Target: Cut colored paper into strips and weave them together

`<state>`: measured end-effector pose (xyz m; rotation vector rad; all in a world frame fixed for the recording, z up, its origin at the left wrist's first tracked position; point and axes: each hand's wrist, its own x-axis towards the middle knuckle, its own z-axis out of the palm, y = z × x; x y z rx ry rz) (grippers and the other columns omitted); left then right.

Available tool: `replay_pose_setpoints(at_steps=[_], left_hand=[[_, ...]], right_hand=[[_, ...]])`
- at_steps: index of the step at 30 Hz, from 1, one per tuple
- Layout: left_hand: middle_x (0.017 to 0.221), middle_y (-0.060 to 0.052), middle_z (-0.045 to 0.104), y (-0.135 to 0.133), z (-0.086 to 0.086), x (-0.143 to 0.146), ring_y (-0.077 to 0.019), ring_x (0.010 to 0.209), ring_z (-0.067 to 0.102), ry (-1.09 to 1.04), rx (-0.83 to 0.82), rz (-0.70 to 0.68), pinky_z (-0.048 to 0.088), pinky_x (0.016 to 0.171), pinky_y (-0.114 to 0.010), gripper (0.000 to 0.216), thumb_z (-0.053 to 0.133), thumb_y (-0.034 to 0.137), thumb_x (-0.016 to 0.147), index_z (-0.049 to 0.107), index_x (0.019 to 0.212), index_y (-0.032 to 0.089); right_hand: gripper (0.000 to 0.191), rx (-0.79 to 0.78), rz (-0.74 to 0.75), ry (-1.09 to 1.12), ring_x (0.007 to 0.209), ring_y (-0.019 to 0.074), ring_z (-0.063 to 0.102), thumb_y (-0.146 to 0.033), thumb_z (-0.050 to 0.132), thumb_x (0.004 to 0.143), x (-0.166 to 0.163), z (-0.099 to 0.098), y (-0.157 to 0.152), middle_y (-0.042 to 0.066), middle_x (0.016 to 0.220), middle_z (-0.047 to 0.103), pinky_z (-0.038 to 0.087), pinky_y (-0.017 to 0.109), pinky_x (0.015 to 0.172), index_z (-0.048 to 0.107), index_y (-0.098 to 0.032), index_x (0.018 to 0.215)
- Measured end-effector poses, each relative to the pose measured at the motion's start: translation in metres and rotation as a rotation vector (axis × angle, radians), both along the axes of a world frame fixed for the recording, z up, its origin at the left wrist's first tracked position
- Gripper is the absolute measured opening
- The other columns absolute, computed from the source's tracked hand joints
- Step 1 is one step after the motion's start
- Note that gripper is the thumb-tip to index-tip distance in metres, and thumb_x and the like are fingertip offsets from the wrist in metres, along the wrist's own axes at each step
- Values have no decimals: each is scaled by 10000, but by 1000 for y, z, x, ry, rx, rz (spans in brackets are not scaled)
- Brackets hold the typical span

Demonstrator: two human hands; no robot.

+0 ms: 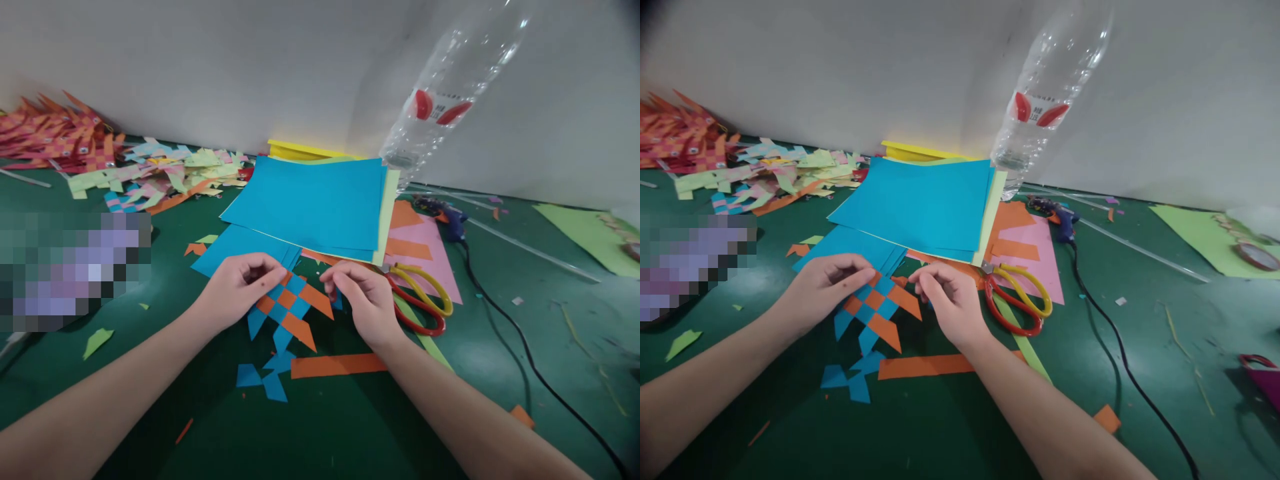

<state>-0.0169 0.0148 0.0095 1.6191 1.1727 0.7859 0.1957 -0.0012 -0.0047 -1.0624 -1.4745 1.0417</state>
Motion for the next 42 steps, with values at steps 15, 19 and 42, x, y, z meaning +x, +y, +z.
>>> replay_pose_setpoints(at_steps=[15, 19, 42], left_hand=[[694, 13, 559, 22, 4, -18, -135, 585, 562, -378, -263, 576, 479, 479, -216, 218, 674, 389, 758, 572, 817, 206], [653, 31, 524, 14, 2, -11, -117, 545, 534, -268, -278, 372, 446, 464, -204, 257, 649, 434, 791, 540, 780, 201], [1151, -109, 612, 2, -15, -5, -277, 1109, 561, 634, 614, -2, 457, 930, -424, 263, 405, 354, 958, 562, 1102, 199]], right_hand=[[223, 74, -169, 6, 494, 99, 490, -247, 503, 901, 3, -2, -2, -14, 616, 557, 390, 264, 471, 647, -195, 739], [222, 52, -195, 23, 485, 96, 487, -255, 506, 897, 3, -3, -1, -19, 606, 550, 385, 257, 461, 640, -194, 731], [137, 278, 126, -298, 716, 159, 655, -250, 467, 925, 2, -3, -8, 33, 781, 697, 517, 313, 678, 580, -214, 996]])
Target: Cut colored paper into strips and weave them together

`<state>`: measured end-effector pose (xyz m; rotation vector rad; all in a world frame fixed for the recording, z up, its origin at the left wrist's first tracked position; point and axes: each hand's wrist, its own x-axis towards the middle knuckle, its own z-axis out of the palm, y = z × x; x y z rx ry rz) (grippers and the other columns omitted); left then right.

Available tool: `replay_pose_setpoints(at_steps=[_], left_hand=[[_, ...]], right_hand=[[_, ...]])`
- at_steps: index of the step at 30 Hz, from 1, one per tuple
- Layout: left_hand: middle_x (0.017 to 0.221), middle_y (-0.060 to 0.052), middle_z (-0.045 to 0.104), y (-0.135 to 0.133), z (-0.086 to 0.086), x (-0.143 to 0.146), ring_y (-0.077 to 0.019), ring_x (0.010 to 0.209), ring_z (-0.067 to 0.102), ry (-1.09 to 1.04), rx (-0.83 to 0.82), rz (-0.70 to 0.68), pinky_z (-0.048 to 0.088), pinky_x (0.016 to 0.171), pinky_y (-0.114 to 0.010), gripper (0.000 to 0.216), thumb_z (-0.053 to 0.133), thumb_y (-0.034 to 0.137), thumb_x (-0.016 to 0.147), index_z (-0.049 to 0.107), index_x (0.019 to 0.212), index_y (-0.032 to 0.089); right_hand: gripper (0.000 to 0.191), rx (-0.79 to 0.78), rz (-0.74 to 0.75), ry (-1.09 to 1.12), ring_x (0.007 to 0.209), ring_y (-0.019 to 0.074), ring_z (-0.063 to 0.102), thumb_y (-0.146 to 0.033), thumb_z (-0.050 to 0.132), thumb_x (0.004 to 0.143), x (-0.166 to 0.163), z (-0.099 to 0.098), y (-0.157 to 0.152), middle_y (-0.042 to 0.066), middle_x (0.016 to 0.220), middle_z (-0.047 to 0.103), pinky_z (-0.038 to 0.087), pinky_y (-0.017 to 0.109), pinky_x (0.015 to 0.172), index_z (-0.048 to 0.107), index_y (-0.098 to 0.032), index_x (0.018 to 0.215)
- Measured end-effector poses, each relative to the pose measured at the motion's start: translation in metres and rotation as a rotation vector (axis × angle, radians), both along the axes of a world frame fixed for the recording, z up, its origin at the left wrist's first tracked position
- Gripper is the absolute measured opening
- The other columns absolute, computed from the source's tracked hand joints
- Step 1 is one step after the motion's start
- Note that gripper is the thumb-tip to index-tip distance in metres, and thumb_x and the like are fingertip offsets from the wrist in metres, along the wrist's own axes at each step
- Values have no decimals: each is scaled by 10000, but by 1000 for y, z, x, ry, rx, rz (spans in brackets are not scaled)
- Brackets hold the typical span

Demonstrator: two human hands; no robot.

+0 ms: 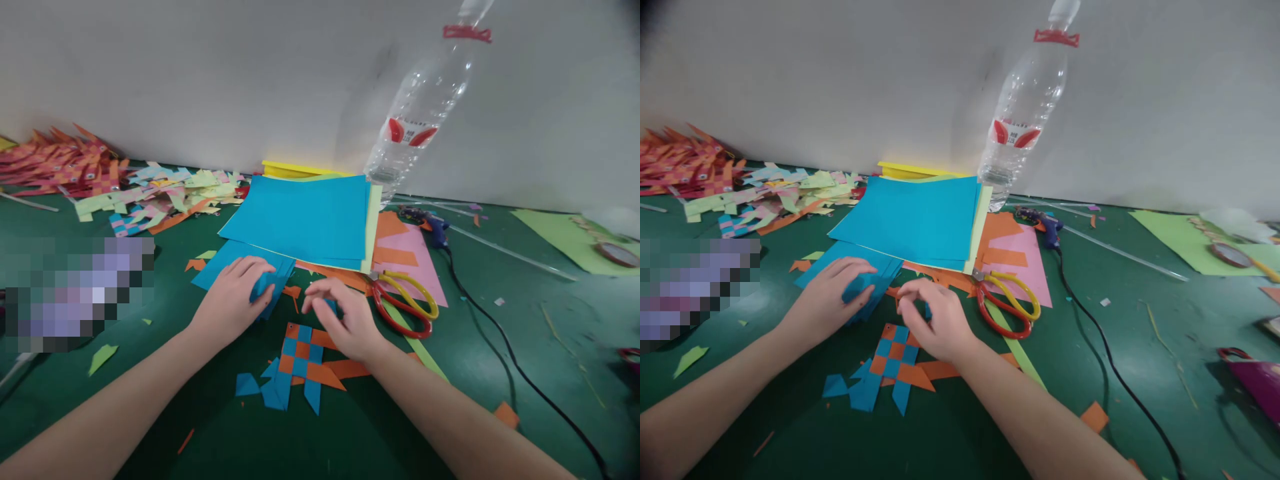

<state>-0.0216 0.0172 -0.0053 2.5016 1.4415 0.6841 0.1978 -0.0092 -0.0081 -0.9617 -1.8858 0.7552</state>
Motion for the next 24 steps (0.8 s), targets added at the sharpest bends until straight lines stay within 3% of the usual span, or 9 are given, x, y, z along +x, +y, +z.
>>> replay_pose_setpoints(at_steps=[4, 9, 12, 18, 24], left_hand=[[1303, -130, 535, 7, -9, -5, -319, 1225, 490, 67, -27, 59, 418, 998, -486, 366, 487, 411, 922, 501, 1225, 206], [1374, -143, 491, 11, -16, -9, -335, 1276, 453, 92, -91, 65, 386, 1040, -511, 440, 489, 471, 922, 487, 1268, 200], [1372, -135, 497, 14, -18, -11, -330, 1280, 448, 91, -104, 68, 379, 1051, -509, 415, 497, 449, 920, 503, 1252, 201], [1334, -119, 521, 20, -16, -17, -302, 1208, 508, 94, -106, 57, 422, 1016, -484, 340, 445, 398, 946, 531, 1204, 195], [1372, -133, 507, 19, -13, -18, -333, 1271, 460, 142, -91, 72, 394, 1046, -506, 486, 532, 522, 894, 512, 1256, 198]], right_hand=[[119, 208, 195, -193, 829, 199, 673, -273, 506, 891, -4, 5, -2, 70, 856, 726, 532, 358, 767, 605, -219, 929], [139, 260, 260, -232, 901, 207, 681, -306, 498, 902, -4, 7, -2, 69, 914, 735, 490, 419, 936, 608, -226, 933], [138, 263, 165, -214, 886, 203, 671, -267, 472, 919, -3, 6, -1, 53, 895, 728, 457, 442, 970, 605, -233, 934], [149, 138, -177, -151, 922, 221, 632, -239, 441, 952, -1, 2, 3, 60, 895, 705, 463, 433, 860, 589, -237, 948], [133, 89, -230, -280, 950, 233, 633, -252, 443, 951, -2, -2, 6, 74, 957, 702, 398, 503, 964, 573, -226, 964]])
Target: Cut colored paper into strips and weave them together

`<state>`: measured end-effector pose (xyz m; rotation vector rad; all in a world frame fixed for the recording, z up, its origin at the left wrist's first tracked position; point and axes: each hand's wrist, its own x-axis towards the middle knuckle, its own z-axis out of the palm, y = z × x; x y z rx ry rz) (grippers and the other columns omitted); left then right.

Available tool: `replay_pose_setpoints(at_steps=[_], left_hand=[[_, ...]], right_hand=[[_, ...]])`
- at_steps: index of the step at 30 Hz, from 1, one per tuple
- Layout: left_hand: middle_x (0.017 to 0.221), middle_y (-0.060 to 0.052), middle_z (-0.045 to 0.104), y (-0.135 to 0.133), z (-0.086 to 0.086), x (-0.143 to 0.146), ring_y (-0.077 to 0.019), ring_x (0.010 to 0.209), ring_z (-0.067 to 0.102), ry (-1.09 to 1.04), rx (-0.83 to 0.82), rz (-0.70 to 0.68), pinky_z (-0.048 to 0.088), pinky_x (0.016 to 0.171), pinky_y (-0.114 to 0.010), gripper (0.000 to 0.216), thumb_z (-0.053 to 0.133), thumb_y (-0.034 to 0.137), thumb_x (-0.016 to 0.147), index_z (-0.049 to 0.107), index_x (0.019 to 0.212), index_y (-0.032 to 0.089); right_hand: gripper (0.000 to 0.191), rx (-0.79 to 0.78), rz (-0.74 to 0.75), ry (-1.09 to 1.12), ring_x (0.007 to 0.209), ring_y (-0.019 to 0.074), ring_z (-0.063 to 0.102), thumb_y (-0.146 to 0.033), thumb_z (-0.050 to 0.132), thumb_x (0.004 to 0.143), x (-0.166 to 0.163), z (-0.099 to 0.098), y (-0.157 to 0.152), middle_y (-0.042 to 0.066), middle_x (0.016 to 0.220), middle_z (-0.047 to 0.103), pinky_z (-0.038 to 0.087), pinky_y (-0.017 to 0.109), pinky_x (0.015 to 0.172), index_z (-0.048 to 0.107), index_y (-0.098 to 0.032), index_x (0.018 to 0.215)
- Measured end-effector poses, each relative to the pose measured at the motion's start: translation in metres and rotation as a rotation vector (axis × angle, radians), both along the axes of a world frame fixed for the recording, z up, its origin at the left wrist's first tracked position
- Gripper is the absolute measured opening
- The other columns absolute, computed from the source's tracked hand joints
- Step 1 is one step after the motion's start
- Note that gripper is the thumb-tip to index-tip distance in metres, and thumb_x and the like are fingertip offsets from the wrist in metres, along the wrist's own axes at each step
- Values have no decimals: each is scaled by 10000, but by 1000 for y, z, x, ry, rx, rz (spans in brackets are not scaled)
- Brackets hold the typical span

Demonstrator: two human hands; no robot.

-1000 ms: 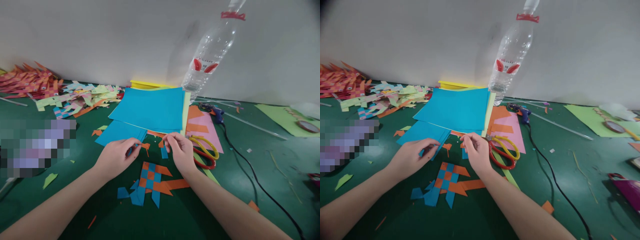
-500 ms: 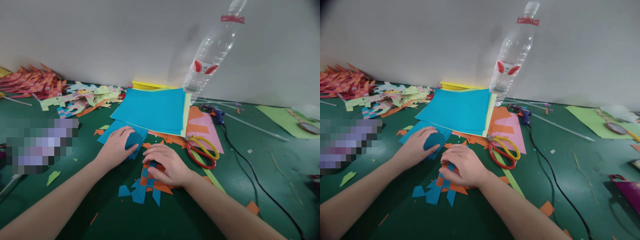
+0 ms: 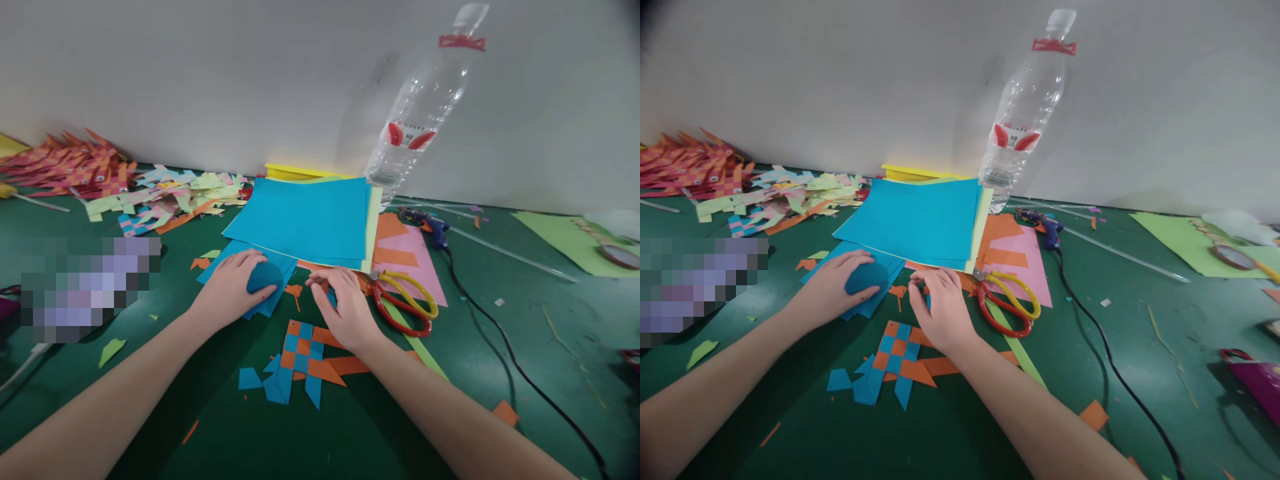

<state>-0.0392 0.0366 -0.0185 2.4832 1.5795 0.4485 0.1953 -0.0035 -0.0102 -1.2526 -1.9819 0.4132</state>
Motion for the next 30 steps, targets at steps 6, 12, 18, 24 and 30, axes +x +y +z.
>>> replay_pose_setpoints(at_steps=[6, 12, 18, 24, 30], left_hand=[[1358, -141, 521, -4, 1, 4, -329, 1250, 487, 56, 28, -13, 405, 1037, -492, 465, 527, 502, 911, 526, 1239, 172], [1306, -117, 566, -7, 5, 5, -299, 1140, 568, 53, 41, -14, 482, 942, -450, 355, 493, 389, 937, 543, 1213, 171], [1244, -101, 600, -9, 9, 6, -289, 1099, 587, -89, 75, 16, 520, 854, -406, 321, 463, 408, 942, 576, 1143, 185], [1149, -93, 635, -7, 13, 5, -258, 1052, 606, -378, 16, 65, 510, 874, -392, 280, 483, 426, 913, 616, 1007, 198], [1080, -77, 665, -2, 12, 0, -241, 1001, 625, -603, -128, 108, 514, 842, -375, 191, 537, 316, 864, 643, 978, 206]], right_hand=[[146, 22, -30, -156, 1007, 273, 630, -252, 471, 939, 0, -5, -1, 105, 1016, 710, 438, 500, 912, 585, -197, 1012], [164, 59, -39, -177, 1012, 273, 638, -244, 476, 930, 0, -6, -2, 110, 1044, 704, 491, 472, 872, 583, -192, 1043], [186, 38, -30, -180, 1064, 278, 619, -243, 476, 930, -1, -5, -4, 123, 1116, 685, 499, 488, 896, 567, -189, 1083], [185, 24, -38, -183, 1126, 282, 575, -244, 480, 927, -1, -5, -3, 114, 1151, 665, 450, 522, 954, 560, -199, 1087], [198, 22, -5, -168, 1112, 276, 579, -236, 485, 924, -1, -5, -2, 107, 1136, 667, 435, 521, 962, 554, -205, 1106]])
